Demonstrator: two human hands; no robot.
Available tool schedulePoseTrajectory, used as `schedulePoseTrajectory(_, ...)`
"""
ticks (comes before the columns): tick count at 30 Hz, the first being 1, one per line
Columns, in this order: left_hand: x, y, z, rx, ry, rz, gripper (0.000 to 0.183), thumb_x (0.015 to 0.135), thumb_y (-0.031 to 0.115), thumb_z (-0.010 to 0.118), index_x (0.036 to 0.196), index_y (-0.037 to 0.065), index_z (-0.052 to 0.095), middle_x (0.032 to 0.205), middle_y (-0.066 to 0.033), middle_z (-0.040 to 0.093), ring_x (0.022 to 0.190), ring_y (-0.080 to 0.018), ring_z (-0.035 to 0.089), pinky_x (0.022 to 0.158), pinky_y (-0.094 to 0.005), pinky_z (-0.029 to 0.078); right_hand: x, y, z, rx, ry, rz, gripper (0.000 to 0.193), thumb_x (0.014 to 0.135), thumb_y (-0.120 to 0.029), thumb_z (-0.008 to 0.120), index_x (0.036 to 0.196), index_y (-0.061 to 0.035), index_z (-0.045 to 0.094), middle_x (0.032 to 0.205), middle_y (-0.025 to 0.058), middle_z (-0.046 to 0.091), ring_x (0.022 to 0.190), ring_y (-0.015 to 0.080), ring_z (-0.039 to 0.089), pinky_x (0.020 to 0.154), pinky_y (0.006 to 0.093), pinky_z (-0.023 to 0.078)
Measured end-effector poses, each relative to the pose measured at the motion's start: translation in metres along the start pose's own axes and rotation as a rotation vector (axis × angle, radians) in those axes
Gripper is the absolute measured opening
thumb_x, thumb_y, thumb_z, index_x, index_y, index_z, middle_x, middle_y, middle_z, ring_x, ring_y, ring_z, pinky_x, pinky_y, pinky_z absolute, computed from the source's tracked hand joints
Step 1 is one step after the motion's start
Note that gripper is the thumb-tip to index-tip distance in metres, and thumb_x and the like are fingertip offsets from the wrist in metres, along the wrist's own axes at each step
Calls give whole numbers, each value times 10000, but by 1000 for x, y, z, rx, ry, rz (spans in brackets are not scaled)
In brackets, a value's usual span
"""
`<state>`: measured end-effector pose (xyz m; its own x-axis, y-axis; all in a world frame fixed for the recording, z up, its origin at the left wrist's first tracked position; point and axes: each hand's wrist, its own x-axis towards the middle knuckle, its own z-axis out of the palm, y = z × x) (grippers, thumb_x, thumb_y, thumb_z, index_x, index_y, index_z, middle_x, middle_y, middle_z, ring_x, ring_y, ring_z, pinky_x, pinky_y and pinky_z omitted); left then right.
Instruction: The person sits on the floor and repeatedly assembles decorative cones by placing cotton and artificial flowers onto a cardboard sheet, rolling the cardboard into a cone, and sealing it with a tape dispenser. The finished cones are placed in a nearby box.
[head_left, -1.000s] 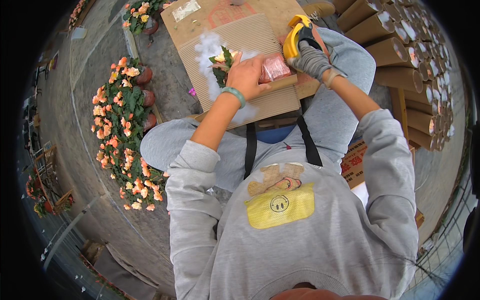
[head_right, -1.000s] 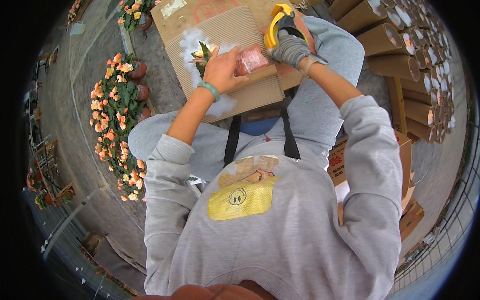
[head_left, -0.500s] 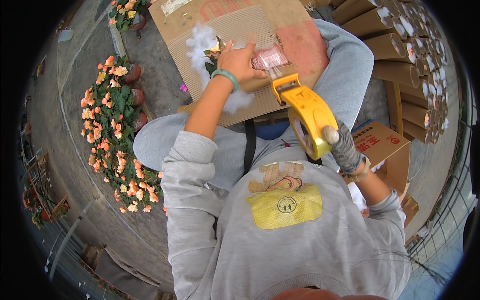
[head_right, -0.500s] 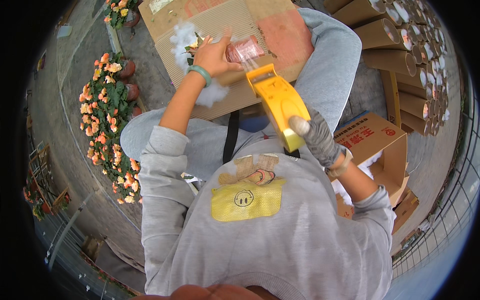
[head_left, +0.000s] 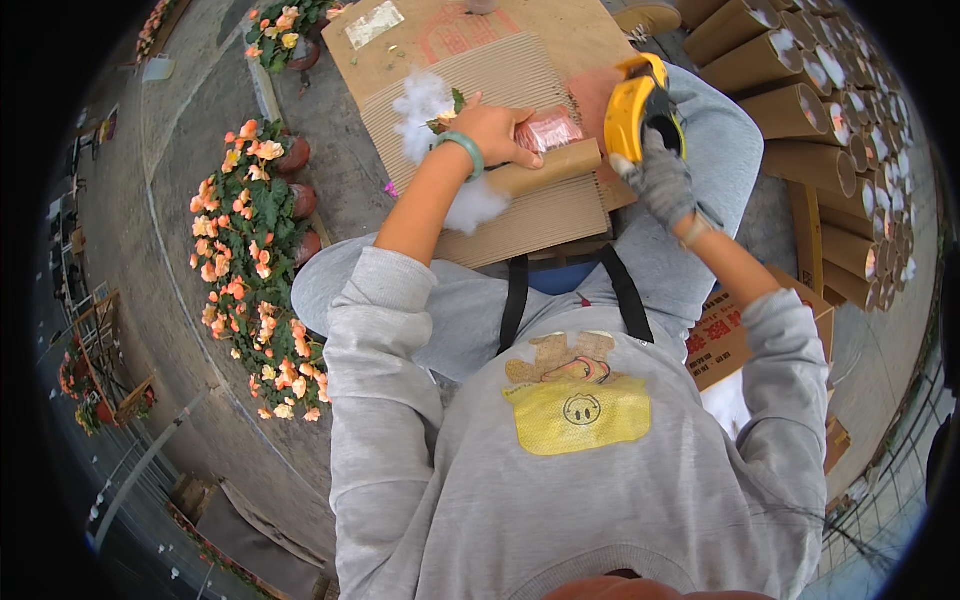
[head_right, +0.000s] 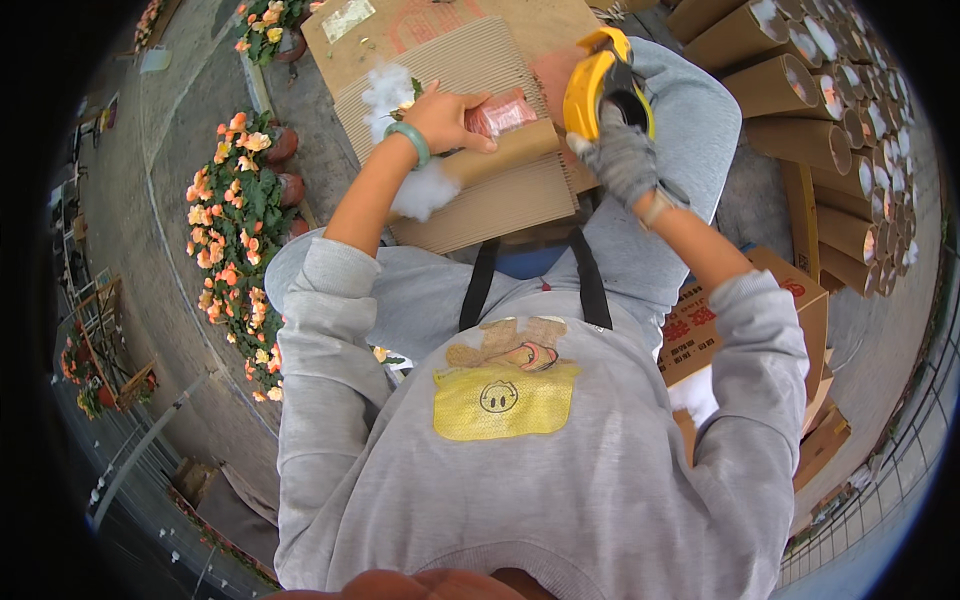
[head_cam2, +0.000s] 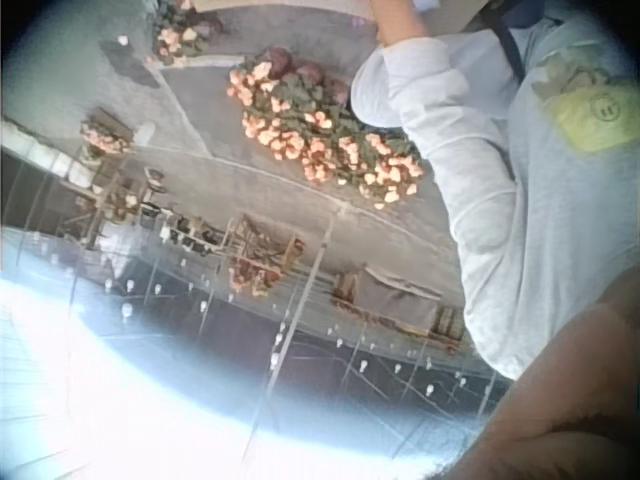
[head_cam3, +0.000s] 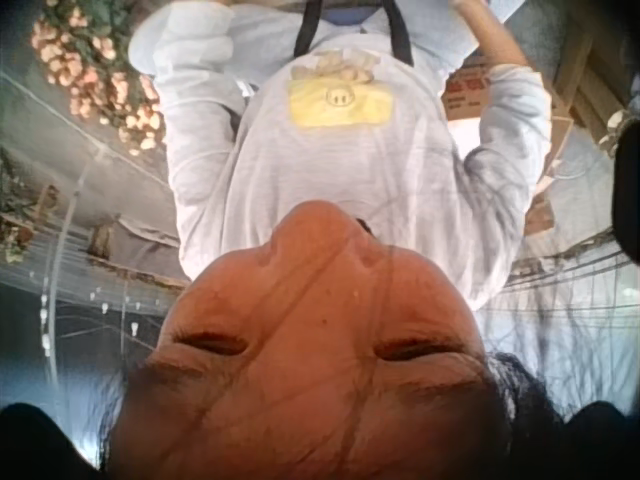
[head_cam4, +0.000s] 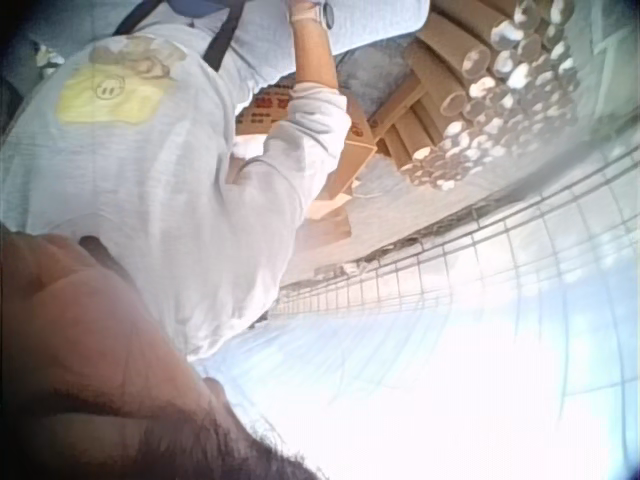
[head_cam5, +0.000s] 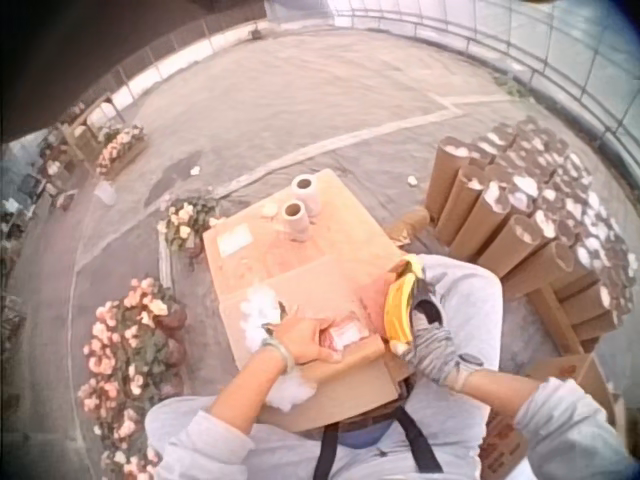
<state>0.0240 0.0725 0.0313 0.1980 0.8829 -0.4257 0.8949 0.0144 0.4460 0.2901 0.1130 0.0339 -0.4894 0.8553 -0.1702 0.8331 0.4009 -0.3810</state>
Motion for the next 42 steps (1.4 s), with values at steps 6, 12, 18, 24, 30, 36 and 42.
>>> schedulePoseTrajectory(6,-27,28,16,103,163,-62,760,636,444,728,1260,77,495,1109,-118,623,1076,-262,562,1113,-495,121,57,-34,34,54,215,-844,744,641,-297,751,1249,2,444,1100,224,561,1058,340,541,922,387,427)
schedulePoseTrajectory(12,-141,3,20,162,711,186,552,740,129,584,1282,120,481,1370,-27,453,1271,-201,413,1080,-486,211,92,-79,17,-112,-492,-669,911,504,-343,839,1251,8,452,1124,186,562,1063,350,533,936,393,421)
schedulePoseTrajectory(18,-160,-39,30,994,108,506,624,831,224,511,1414,123,314,1493,20,257,1362,-114,256,1070,-343,263,115,-80,17,-165,-656,-675,880,520,-349,836,1233,13,468,1117,174,568,1055,348,534,926,396,426)
schedulePoseTrajectory(24,-71,-26,22,441,324,637,673,874,357,506,1419,52,256,1480,-79,268,1364,-190,255,1095,-377,237,93,-78,16,-204,-617,-704,859,530,-351,833,1223,11,477,1112,165,572,1050,346,534,920,398,429)
schedulePoseTrajectory(30,-70,7,19,543,335,322,835,800,524,544,1398,14,264,1333,-201,420,1301,-332,338,1100,-445,208,53,-64,21,-168,-354,-771,823,543,-316,817,1232,-16,483,1102,135,568,1031,329,526,884,399,442)
schedulePoseTrajectory(36,-102,44,39,434,73,10,885,768,574,562,1382,-2,289,895,-162,577,997,-332,514,993,-449,318,9,-56,19,-119,-218,-839,799,500,-248,791,1220,-57,502,1091,113,545,1020,297,518,899,399,399)
schedulePoseTrajectory(42,-103,34,51,249,105,-105,736,830,537,509,1356,43,364,895,-178,593,873,-361,583,812,-464,447,27,-60,9,-70,-488,-764,793,527,-314,806,1209,-55,495,1061,169,575,974,333,560,838,409,445)
